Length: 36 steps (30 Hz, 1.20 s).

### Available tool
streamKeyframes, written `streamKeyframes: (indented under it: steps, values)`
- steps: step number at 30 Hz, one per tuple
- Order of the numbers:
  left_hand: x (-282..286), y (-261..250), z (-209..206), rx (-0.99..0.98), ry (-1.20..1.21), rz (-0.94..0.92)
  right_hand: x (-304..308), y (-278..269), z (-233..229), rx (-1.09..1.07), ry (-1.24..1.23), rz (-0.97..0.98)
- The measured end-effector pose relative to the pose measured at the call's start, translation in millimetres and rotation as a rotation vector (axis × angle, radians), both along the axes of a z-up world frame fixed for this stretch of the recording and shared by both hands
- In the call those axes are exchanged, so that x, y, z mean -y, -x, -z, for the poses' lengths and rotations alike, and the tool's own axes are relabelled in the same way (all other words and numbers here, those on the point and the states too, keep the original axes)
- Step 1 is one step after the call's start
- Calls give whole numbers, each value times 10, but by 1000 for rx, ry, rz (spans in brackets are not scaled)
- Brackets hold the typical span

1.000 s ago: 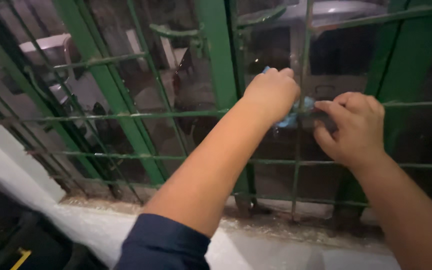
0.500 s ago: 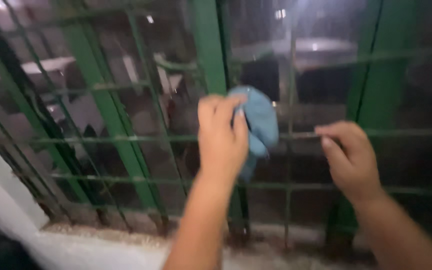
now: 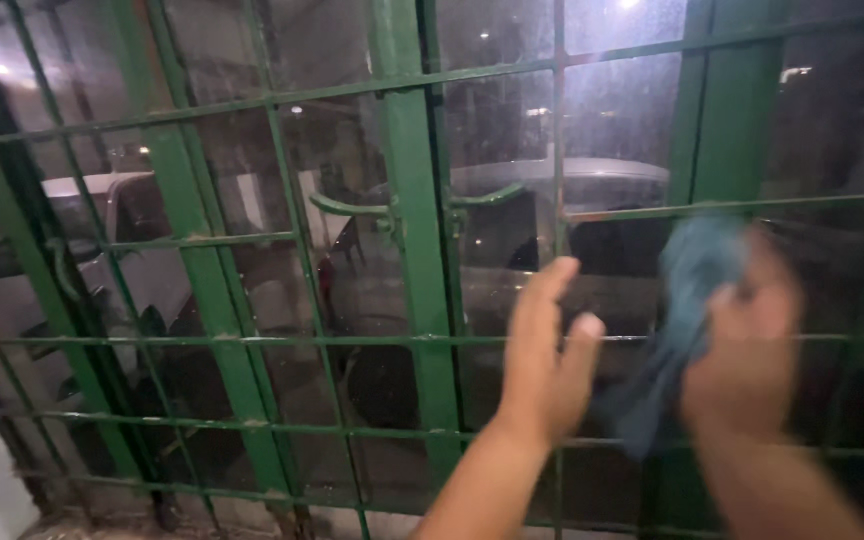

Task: The person cleans a green metal window grille using a blue cloth. They wipe the glass panes and the metal bars, moving the cloth across different sections of the window.

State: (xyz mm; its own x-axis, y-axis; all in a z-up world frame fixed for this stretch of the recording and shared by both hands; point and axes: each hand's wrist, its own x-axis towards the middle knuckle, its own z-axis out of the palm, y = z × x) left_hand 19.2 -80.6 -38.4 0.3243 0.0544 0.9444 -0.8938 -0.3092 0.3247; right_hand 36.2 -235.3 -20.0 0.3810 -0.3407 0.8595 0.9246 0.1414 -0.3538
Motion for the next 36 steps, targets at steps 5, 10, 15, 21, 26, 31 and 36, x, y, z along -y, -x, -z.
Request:
streamKeyframes:
  steps: [5,10,15,21,26,31,36]
  values:
    - [44,-454,-58,-100,166,-189,175,-240,-1156,620,376,1042]
    - [5,-712,-41,-240,188,-102,-28,-696,-1451,462,698,1182]
    - [-58,-735,-32,-216,130,-90,-263,-882,-1465,664,648,1106]
    - [-29,-741,9,-171,96,-166,-141,-853,-1462,464,1087,804]
    - [-93,-700,-116,-279,68,-117,-57,-543,-1598,328,1592,1183]
    - [-163,-656,-113,-273,56,-53,161,-413,-1689,230,1509,1535]
    - [-204,-719,-111,-277,10,-64,-268,-696,-1103,480,1029,1209]
